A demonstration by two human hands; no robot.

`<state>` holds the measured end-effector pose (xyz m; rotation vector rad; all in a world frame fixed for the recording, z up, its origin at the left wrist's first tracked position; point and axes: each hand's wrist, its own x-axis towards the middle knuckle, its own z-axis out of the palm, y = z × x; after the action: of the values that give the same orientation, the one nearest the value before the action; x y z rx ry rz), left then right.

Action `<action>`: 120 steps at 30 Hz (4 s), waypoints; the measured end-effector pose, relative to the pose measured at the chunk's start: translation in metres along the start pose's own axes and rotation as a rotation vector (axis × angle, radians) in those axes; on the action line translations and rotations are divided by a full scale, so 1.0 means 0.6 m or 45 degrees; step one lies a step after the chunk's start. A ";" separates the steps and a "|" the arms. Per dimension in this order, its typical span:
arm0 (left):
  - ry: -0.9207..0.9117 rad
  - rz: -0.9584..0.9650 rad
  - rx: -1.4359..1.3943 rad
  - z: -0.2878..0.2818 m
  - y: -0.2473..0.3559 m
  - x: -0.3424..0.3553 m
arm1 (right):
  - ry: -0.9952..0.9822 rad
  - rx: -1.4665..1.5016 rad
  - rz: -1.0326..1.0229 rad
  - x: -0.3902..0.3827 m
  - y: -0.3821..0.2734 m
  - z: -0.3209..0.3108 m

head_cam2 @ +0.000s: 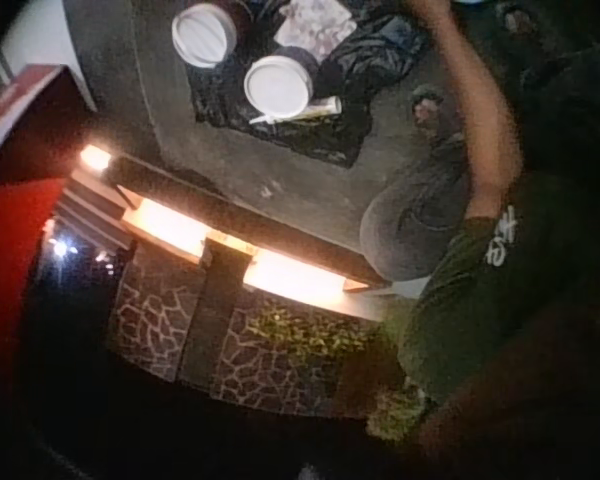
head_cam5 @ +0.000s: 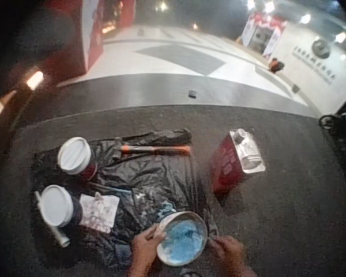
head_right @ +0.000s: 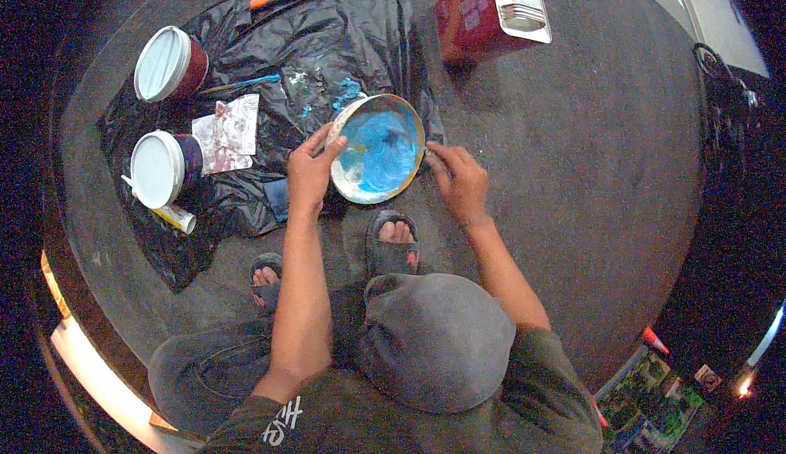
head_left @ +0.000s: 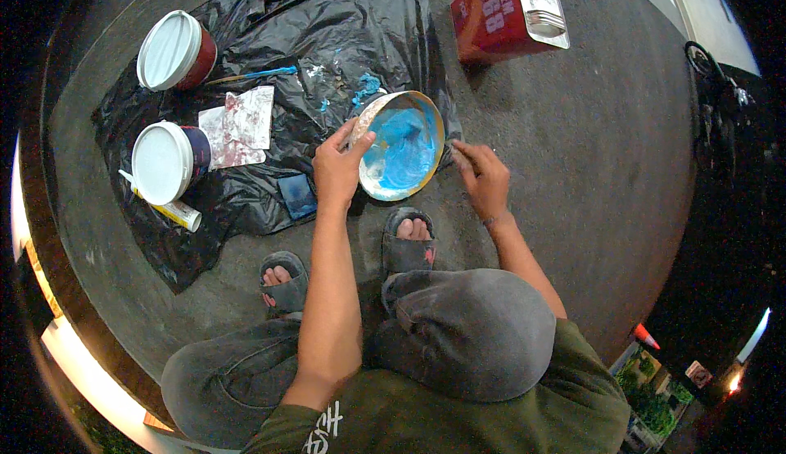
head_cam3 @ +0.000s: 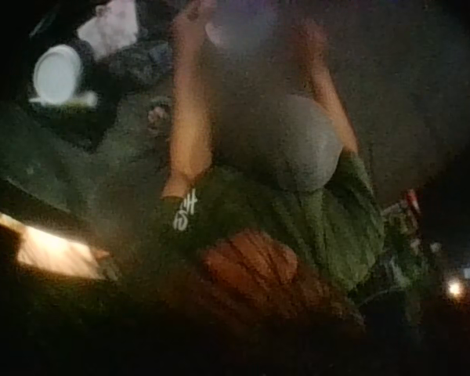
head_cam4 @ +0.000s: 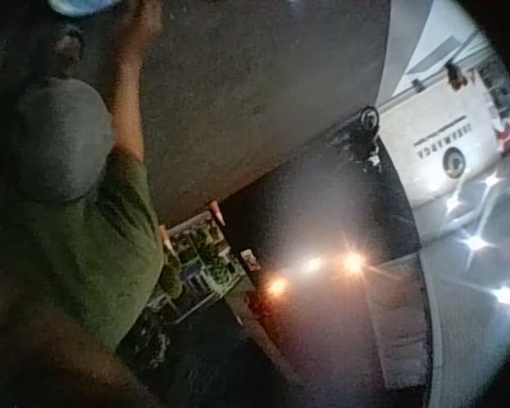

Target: The person sits on the ground and mixes blue and white paint in a small container using a brush. The person holds the container with the left hand and stirs the paint with the right hand.

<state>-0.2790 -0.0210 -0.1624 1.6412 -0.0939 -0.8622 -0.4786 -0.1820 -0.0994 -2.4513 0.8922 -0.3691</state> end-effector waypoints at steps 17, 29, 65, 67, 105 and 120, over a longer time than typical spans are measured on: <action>0.079 -0.053 0.021 0.000 0.009 -0.002 | -0.012 0.098 0.412 -0.104 -0.021 0.023; 0.082 -0.133 -0.038 -0.002 0.004 -0.002 | -0.157 0.061 0.114 -0.046 -0.032 -0.019; 0.023 -0.153 -0.168 -0.008 0.006 -0.001 | -0.053 0.129 0.082 -0.070 -0.033 -0.009; 0.015 -0.095 -0.139 -0.011 -0.004 0.004 | -0.031 0.027 -0.004 -0.026 -0.018 -0.008; 0.023 -0.257 -0.172 -0.057 0.048 -0.007 | -0.251 0.204 0.246 -0.027 -0.051 0.023; -0.029 -0.419 -0.025 -0.054 0.081 -0.030 | -0.256 0.395 0.386 -0.032 -0.049 0.028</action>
<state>-0.2545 0.0013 -0.1110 1.6534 0.1732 -1.1267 -0.4709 -0.1437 -0.0987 -1.9932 1.0159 -0.1367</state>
